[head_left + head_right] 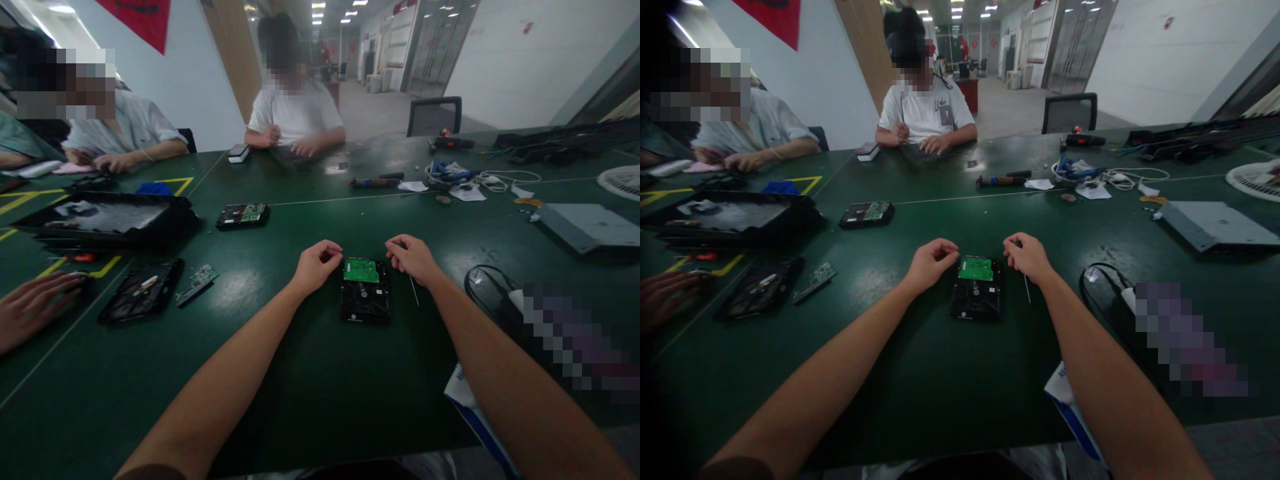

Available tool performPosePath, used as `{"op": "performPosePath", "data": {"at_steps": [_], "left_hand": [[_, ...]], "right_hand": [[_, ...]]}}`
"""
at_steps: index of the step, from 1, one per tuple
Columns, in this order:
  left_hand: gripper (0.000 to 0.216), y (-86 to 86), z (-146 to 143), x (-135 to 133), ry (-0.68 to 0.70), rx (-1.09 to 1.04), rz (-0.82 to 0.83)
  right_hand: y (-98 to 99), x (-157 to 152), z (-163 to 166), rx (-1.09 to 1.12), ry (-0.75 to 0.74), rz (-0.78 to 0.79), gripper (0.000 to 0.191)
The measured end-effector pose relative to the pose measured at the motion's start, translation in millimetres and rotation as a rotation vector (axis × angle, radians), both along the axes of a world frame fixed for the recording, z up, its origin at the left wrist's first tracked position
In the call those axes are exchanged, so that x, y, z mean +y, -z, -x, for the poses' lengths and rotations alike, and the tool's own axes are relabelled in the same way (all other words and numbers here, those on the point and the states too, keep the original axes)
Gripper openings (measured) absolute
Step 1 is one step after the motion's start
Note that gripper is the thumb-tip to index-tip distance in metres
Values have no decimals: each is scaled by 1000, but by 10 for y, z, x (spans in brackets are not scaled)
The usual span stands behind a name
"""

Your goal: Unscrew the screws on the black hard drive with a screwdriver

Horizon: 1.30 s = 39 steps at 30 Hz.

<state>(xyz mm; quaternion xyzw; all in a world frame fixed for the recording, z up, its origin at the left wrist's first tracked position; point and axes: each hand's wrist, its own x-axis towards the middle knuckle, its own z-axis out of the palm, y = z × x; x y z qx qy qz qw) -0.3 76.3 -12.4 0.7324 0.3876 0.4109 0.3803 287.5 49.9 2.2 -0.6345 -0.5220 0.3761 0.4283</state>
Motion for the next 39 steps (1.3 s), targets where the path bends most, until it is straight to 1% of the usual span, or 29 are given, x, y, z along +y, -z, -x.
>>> {"op": "performPosePath", "data": {"at_steps": [5, 12, 15, 17, 18, 21, 23, 26, 29, 32, 34, 39], "left_hand": [[13, 4, -5, 5, -13, 26, -6], [12, 26, -17, 7, 4, -1, 17], [11, 17, -11, 13, -3, 30, 20], [11, 4, -5, 12, -7, 37, 28], [11, -5, -3, 10, -4, 35, 36], [12, -29, 0, -6, -2, 28, 53], [13, -39, 0, -16, -6, 44, 46], [14, -36, 3, -21, -16, 73, 38], [15, -18, 11, -12, -16, 64, 58], [16, -9, 18, -9, -8, 61, 80], [17, -14, 18, -17, -7, 71, 87], [18, -60, 14, -61, -1, 50, 119]], "right_hand": [[-37, 51, -22, 67, 7, 84, 8], [-87, 186, -46, 176, -12, 196, 18], [-143, 197, -121, 283, -48, 229, 13], [-180, 161, -207, 382, -64, 224, 4], [-194, 134, -252, 430, -55, 204, 3], [-210, 48, -345, 538, -35, 155, 12], [-208, 15, -346, 635, -26, 140, 11], [-204, 21, -272, 742, -35, 160, 8], [-189, 61, -181, 756, -48, 171, 10], [-150, 103, -139, 789, -103, 193, 12], [-118, 128, -137, 828, -131, 179, 13], [-74, 171, -144, 873, -131, 165, 11]]}}
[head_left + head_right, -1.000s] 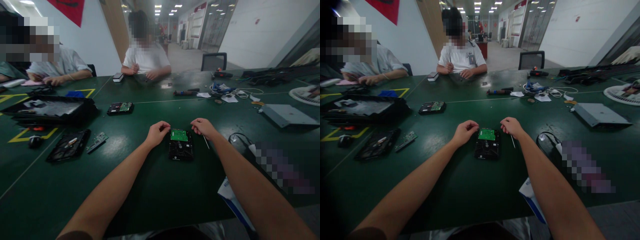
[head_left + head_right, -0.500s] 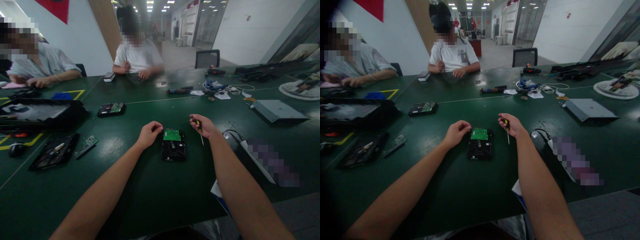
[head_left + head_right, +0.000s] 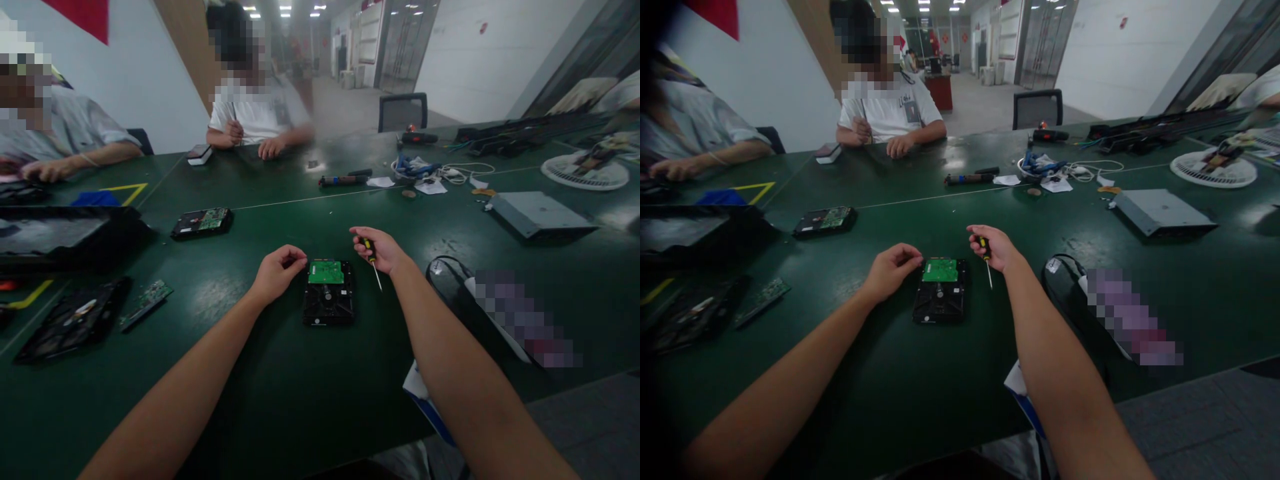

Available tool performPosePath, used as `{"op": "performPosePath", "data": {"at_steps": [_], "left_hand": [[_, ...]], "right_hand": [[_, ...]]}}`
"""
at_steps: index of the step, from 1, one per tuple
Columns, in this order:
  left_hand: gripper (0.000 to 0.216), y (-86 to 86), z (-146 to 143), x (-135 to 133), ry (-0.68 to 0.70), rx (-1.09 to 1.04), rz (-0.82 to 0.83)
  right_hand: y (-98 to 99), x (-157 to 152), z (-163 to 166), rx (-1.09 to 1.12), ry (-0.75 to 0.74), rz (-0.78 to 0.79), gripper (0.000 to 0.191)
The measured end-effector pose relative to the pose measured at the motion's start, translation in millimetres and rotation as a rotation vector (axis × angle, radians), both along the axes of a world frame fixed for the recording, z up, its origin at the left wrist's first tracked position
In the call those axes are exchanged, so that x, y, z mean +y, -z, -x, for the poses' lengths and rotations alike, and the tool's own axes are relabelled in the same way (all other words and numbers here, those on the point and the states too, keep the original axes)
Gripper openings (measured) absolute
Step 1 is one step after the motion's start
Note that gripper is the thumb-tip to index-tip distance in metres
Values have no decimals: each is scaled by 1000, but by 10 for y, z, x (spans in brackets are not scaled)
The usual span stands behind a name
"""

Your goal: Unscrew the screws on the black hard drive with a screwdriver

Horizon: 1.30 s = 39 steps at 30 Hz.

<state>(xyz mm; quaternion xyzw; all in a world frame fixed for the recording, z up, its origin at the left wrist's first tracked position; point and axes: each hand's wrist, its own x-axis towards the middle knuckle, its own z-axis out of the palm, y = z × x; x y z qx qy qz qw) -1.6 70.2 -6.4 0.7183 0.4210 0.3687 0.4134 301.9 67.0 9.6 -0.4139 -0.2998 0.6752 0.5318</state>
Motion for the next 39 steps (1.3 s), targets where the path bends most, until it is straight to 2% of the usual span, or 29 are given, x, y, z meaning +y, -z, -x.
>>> {"op": "performPosePath", "data": {"at_steps": [5, 9, 13, 16, 22, 25, 30, 39], "left_hand": [[17, -113, -5, 27, 1, -49, 77], [15, -240, -38, 112, 95, 16, 115], [14, -296, -59, 191, 77, 64, 42], [9, -321, -37, 227, 138, 149, 7], [6, -474, -17, 205, 229, 240, -83], [7, -532, -24, 180, 228, 294, -84], [11, -545, -33, 174, 192, 379, -97], [12, -445, -84, 189, 239, 451, -156]], "right_hand": [[-36, -2, 23, -24, -5, 6, 8], [-70, -14, 57, -4, 4, 5, 9], [-80, -41, 105, -92, 20, -14, 15], [-77, -65, 137, -165, 17, -47, 20], [-64, -76, 180, -249, 22, -72, 17], [-62, -86, 196, -271, 42, -84, 16], [-66, -103, 208, -287, 63, -82, 17], [-32, -87, 199, -291, 64, -92, 18]]}}
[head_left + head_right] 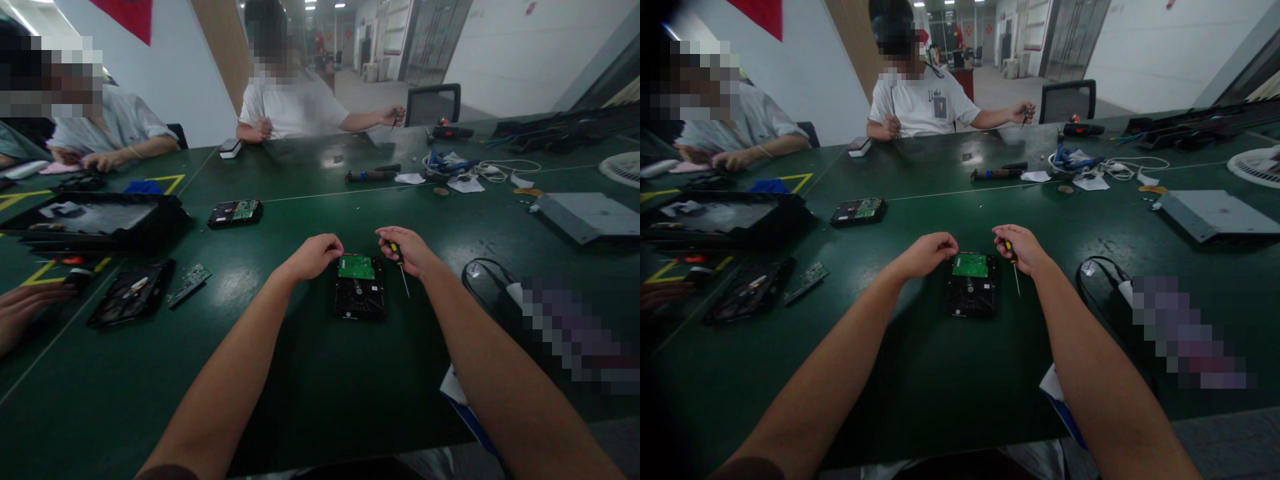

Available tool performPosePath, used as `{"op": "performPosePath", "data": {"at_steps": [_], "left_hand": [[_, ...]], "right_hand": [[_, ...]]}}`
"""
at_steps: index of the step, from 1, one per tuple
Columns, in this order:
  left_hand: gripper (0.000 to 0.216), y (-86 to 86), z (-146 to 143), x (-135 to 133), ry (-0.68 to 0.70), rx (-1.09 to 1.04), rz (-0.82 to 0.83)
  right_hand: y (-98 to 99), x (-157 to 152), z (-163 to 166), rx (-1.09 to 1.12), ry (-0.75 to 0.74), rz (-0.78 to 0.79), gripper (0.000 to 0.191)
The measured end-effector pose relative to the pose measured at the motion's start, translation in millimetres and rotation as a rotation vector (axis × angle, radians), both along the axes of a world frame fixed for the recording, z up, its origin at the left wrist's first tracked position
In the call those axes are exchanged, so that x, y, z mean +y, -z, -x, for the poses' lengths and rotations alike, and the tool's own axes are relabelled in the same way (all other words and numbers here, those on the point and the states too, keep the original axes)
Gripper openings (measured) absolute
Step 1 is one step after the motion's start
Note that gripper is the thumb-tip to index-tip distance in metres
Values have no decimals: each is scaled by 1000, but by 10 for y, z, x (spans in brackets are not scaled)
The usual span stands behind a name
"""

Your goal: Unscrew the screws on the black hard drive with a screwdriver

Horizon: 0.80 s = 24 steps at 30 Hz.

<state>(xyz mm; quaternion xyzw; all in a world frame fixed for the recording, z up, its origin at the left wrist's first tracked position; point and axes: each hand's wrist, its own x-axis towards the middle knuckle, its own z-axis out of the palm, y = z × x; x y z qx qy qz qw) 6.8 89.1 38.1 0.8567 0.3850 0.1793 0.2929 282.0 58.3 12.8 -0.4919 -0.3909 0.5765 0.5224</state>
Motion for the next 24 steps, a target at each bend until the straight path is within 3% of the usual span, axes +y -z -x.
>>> {"op": "performPosePath", "data": {"at_steps": [10, 24], "left_hand": [[9, 82, -18, 22, 30, -4, -68], [9, 67, 14, 2, 16, -53, 11]], "right_hand": [[-7, -1, 5, -7, 1, 8, 20], [-33, -8, 19, -10, 2, 12, 21]]}}
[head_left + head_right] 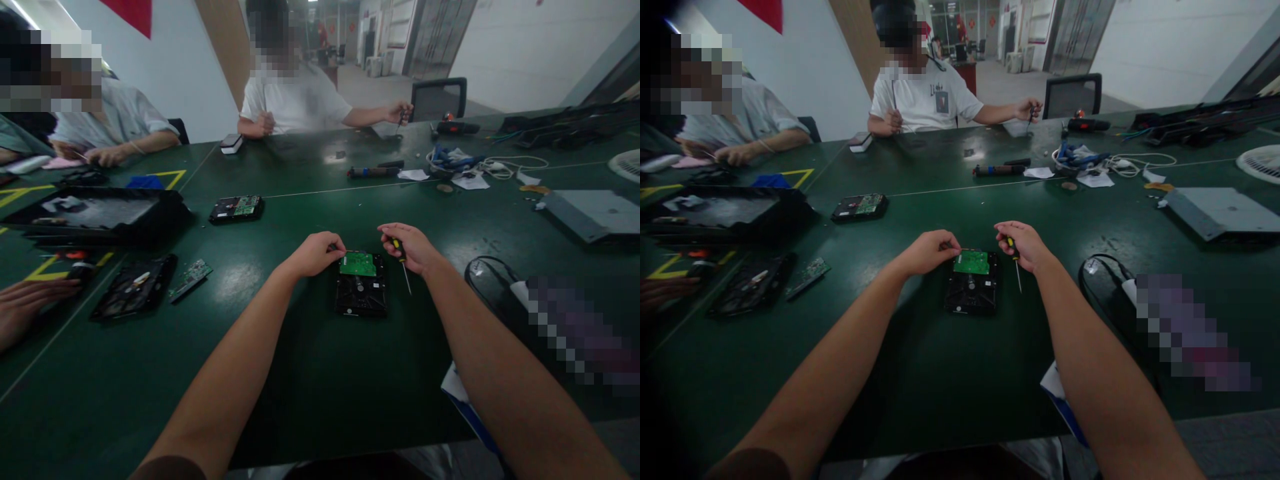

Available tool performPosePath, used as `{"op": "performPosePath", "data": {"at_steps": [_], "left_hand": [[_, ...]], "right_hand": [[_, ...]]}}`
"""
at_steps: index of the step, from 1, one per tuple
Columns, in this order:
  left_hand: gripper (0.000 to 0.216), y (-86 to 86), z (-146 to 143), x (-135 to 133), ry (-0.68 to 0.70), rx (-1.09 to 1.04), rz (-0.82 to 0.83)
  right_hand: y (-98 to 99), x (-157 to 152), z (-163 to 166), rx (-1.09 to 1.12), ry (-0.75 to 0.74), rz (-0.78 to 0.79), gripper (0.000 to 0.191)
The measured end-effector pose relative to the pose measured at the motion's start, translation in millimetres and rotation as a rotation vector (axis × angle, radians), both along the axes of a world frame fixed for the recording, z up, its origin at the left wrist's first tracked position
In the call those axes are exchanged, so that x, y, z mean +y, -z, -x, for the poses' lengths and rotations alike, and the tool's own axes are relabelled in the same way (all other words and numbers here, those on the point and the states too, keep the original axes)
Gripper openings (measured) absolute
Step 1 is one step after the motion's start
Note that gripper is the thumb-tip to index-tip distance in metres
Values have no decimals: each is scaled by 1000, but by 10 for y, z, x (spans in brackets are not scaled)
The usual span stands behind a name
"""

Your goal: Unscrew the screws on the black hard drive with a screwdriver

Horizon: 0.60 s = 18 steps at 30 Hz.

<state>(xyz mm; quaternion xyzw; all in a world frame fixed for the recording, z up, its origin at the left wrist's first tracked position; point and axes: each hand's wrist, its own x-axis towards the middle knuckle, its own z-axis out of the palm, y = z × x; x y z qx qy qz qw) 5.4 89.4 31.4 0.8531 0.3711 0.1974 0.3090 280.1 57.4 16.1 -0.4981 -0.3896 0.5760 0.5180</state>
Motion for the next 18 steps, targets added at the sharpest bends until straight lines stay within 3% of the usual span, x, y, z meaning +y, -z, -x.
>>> {"op": "performPosePath", "data": {"at_steps": [18], "left_hand": [[9, -7, 39, 33, -65, -52, 61]], "right_hand": [[-2, -8, -18, 2, -5, -3, 23]]}}
